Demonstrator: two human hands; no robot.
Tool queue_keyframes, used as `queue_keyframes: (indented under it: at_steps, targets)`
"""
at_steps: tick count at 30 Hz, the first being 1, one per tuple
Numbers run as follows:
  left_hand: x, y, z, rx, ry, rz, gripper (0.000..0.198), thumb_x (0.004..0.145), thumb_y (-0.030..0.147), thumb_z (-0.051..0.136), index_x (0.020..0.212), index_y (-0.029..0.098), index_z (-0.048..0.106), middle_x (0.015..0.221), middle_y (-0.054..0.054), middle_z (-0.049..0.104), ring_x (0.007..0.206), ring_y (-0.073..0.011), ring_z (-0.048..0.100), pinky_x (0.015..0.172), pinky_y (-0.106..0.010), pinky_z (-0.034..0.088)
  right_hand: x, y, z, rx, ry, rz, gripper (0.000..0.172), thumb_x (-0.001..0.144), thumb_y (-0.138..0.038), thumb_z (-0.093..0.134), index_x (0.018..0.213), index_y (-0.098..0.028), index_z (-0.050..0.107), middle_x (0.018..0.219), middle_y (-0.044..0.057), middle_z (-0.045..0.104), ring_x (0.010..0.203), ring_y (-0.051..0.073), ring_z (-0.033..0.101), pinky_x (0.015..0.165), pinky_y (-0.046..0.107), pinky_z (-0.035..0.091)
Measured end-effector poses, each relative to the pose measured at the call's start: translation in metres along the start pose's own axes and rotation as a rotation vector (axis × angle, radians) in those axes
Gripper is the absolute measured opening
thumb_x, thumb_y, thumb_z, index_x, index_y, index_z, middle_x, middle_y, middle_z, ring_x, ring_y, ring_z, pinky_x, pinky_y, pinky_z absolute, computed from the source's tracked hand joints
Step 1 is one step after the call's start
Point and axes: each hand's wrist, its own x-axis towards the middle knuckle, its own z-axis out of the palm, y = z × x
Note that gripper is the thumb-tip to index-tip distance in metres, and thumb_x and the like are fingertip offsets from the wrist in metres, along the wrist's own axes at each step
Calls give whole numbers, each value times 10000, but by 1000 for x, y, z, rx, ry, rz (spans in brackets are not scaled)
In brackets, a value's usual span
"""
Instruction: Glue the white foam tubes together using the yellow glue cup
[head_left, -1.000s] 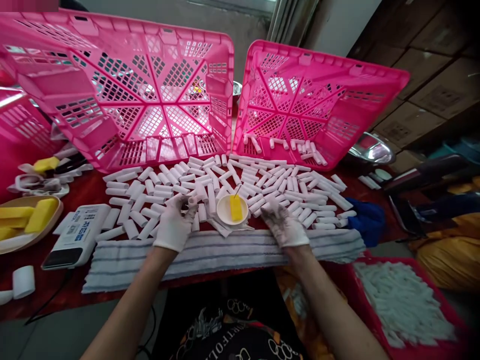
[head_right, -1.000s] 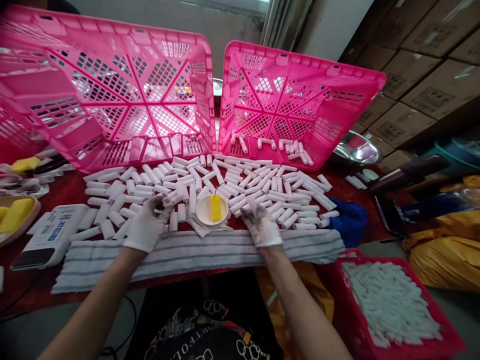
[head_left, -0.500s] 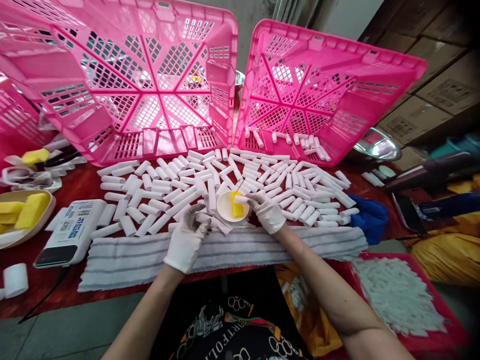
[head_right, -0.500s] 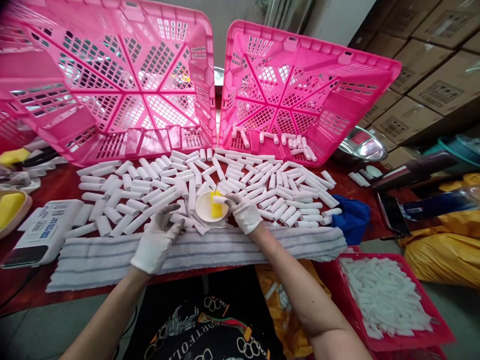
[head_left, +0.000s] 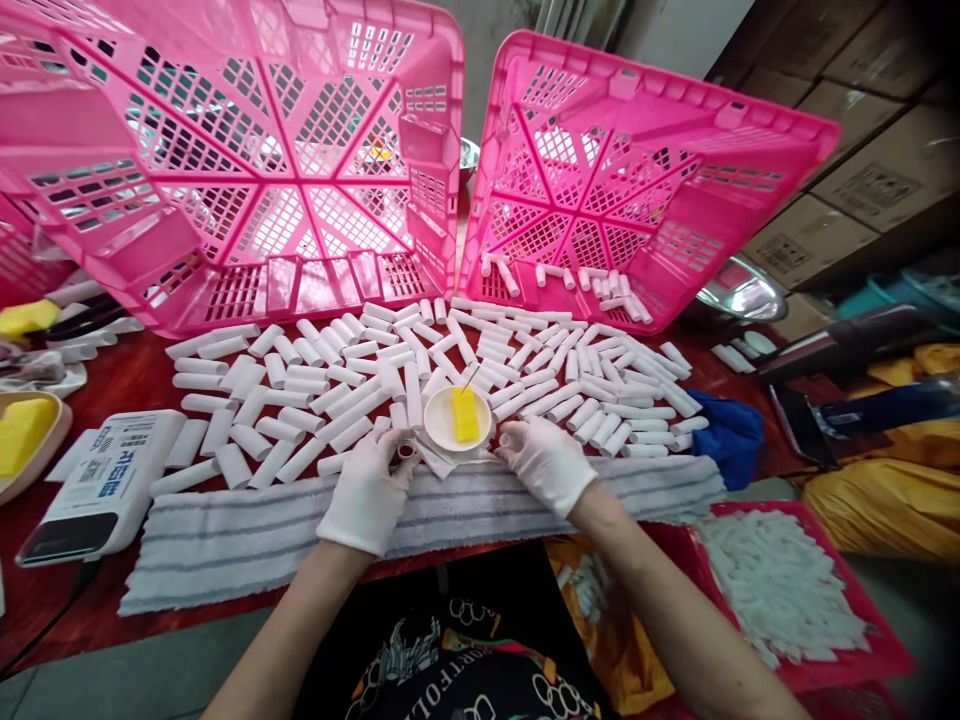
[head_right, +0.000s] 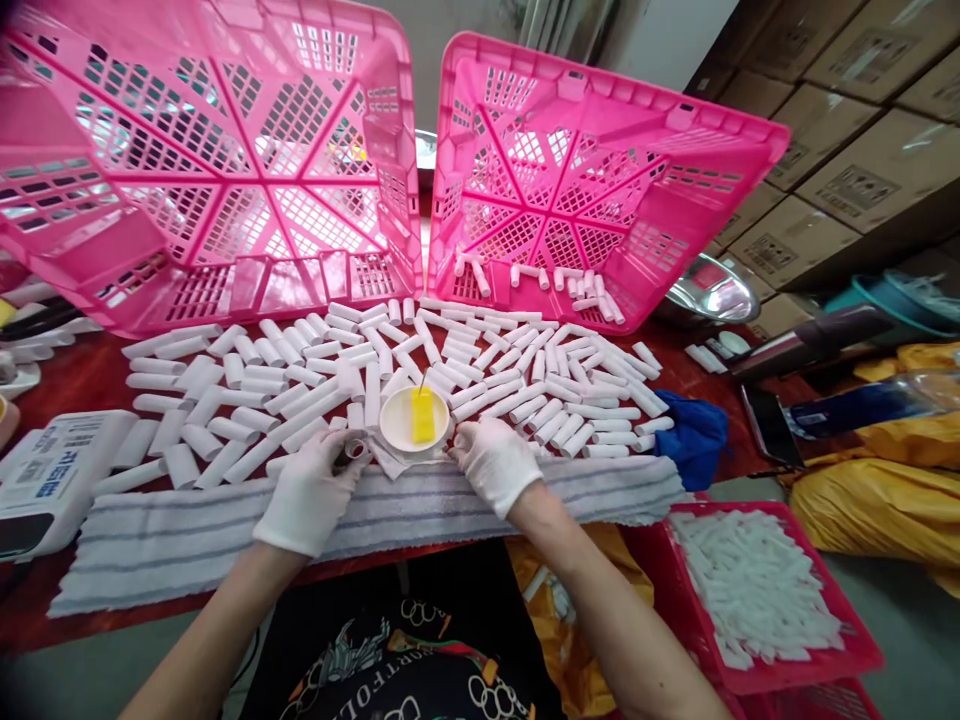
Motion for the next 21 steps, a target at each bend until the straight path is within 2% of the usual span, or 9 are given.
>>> queue_keyframes:
  at_steps: [3, 6, 10, 13, 16, 18, 21]
  targets:
    - [3, -3, 0, 129, -22, 4, 277, 797, 363, 527, 989, 175, 594, 953, -91, 620, 889, -237, 569, 814, -383, 449, -1, 6, 18, -177, 99, -26, 205, 740, -378, 604, 834, -207, 670, 860, 92, 580, 775, 205, 513, 665, 308, 396]
    - [5, -7, -3, 95, 15, -51, 280, 799, 394, 519, 970, 187, 595, 923, -77, 633, 872, -229, 581, 806, -363, 450, 4, 23, 23, -152, 155, -73, 206, 736, -329, 606, 885, -200, 665, 997, 110, 569, 887, 244, 492, 779, 355, 398]
    - [3, -4, -4, -7, 166, -247, 304, 765, 406, 559, 973, 185, 570, 844, -44, 640, 749, -184, 605, 710, -301, 477, 9, 41, 19, 138, 101, -89, 147, 746, -217, 569, 862, -166, 643, 967, 95, 578, 843, 203, 521, 787, 337, 429]
    - [1, 1, -3, -42, 201, -272, 316, 716, 387, 615, 934, 168, 549, 831, -45, 634, 714, -172, 606, 690, -293, 487, 9, 43, 12, 282, 109, -109, 113, 738, -199, 586, 832, -181, 647, 936, 79, 600, 862, 203, 538, 834, 354, 429]
    - [0, 8, -2, -151, 168, -270, 313, 731, 350, 600, 969, 157, 536, 882, -62, 636, 772, -174, 618, 749, -308, 497, 8, 33, 5, 527, 158, -76, 188, 753, -279, 610, 925, -216, 650, 947, 64, 636, 905, 212, 572, 873, 377, 437]
    - [0, 13, -1, -249, 122, -252, 351, 784, 313, 537, 1100, 163, 508, 1046, -87, 621, 920, -183, 608, 853, -326, 477, 9, 21, 2, 726, 98, -41, 258, 771, -327, 597, 1004, -219, 627, 968, 54, 655, 882, 195, 604, 859, 370, 461]
    - [3, 19, 1, -320, 34, -224, 403, 834, 283, 460, 1221, 167, 460, 1221, -103, 548, 1094, -197, 539, 978, -359, 404, 19, 3, 3, 889, -16, -97, 292, 812, -378, 539, 1042, -208, 600, 1018, 45, 649, 910, 167, 603, 862, 337, 460]
